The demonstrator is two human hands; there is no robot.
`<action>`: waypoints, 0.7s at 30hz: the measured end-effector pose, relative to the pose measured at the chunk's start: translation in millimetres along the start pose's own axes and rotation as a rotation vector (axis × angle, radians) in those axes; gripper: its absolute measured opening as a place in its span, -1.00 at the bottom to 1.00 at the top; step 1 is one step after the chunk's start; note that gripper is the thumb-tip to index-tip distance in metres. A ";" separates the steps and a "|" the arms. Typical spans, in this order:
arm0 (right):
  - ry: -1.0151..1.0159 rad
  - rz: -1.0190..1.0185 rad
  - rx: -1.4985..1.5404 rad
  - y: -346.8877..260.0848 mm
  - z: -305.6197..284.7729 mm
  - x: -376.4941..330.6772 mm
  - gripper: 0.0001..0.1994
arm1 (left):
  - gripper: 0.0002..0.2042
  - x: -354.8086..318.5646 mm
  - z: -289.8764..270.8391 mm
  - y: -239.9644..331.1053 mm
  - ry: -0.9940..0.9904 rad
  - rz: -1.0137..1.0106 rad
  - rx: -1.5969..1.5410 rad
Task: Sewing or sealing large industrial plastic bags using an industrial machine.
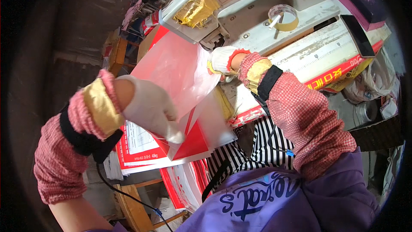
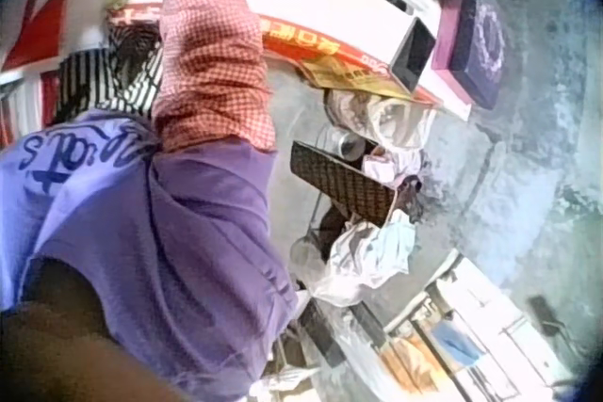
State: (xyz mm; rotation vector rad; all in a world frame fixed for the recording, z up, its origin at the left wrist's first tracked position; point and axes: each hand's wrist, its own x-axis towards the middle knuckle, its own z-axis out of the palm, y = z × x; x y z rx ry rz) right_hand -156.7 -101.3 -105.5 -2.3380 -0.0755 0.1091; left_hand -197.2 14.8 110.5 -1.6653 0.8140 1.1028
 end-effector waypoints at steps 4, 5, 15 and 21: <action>-0.133 0.269 0.362 -6.9 -1.8 -4.3 -0.84 | -0.63 -25.7 26.0 24.6 -0.137 -0.224 0.434; -0.134 0.261 0.362 -13.9 -5.4 -7.6 -0.84 | -0.69 -23.3 44.4 25.6 -0.167 -0.178 0.509; 0.280 0.283 -0.514 -68.5 86.9 -91.7 -0.78 | -0.86 48.8 66.2 130.9 -0.002 0.518 0.517; 0.580 0.305 -0.411 -71.2 95.6 -111.2 -0.68 | -0.80 17.5 33.2 74.9 -0.167 0.231 0.572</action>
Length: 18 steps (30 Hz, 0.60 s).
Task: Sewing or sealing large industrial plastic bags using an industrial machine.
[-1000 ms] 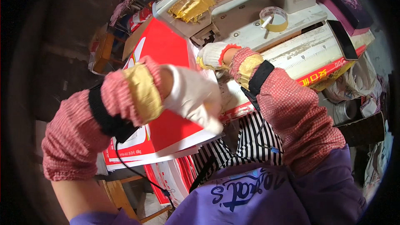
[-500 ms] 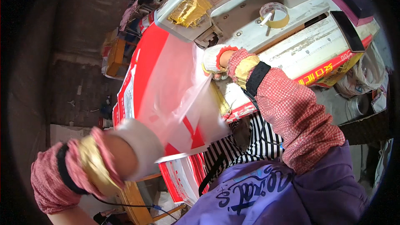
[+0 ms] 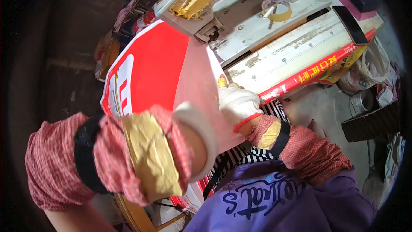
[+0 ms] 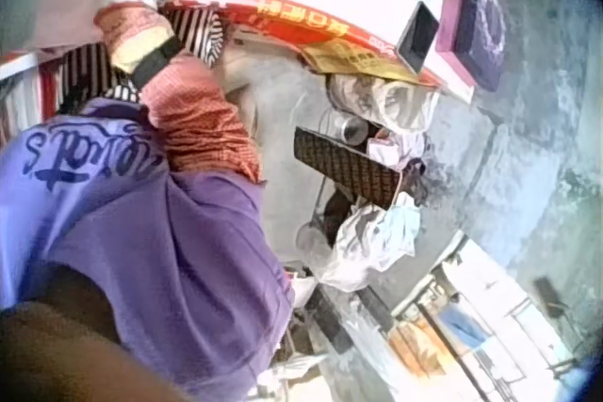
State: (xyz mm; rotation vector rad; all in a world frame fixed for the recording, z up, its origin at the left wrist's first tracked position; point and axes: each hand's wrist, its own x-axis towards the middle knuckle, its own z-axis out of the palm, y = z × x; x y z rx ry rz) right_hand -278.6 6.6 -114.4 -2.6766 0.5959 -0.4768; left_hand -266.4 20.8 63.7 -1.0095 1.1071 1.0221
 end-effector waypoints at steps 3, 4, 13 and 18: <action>-0.321 0.181 0.147 -4.9 3.5 26.3 -0.50 | -0.80 9.1 12.2 18.4 0.033 0.016 -0.002; -0.484 0.193 0.063 -12.5 1.6 39.0 -0.62 | -0.77 19.5 12.4 17.2 0.049 -0.488 -0.363; 0.100 -0.216 -0.033 6.8 92.7 81.7 -0.87 | -0.85 -0.7 45.7 31.5 0.643 -0.427 -0.251; 0.114 -0.094 -0.213 -7.9 91.7 81.0 -0.85 | -0.94 25.6 0.3 36.2 0.224 -0.065 -0.052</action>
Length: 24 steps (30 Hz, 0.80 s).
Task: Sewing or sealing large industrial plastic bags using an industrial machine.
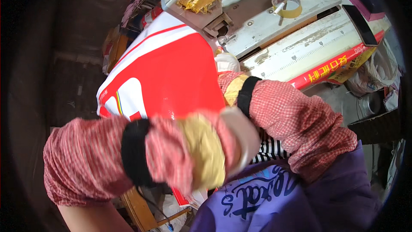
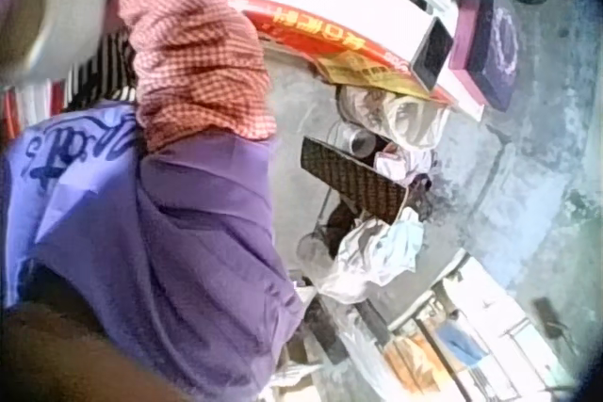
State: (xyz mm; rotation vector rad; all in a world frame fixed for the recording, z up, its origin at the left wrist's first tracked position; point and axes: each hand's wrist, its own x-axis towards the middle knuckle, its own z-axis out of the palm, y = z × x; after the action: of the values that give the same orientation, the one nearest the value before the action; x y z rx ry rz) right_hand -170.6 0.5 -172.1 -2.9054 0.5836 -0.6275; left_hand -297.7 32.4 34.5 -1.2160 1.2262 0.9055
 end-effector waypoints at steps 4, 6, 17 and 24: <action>-0.005 0.079 -0.136 -10.6 -9.3 9.0 -0.83 | -0.80 -12.7 -23.6 -7.5 -0.072 -0.251 -0.007; 0.015 0.105 -0.163 -17.7 -30.2 15.9 -0.82 | -0.72 -47.5 -26.2 -69.6 -0.103 -0.398 -0.004; -0.434 0.073 0.187 -6.2 -52.3 36.0 -0.88 | -0.87 -9.5 -28.4 -15.8 0.181 -0.007 -0.054; -0.403 0.095 0.239 8.1 -61.2 27.3 -0.79 | -0.87 -21.5 -8.2 8.4 0.013 0.334 -0.149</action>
State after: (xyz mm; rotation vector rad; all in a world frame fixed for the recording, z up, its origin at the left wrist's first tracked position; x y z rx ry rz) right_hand -176.0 -19.3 -107.8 -2.6491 0.5439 -0.0824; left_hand -310.9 28.1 54.7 -1.1523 1.4185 1.2535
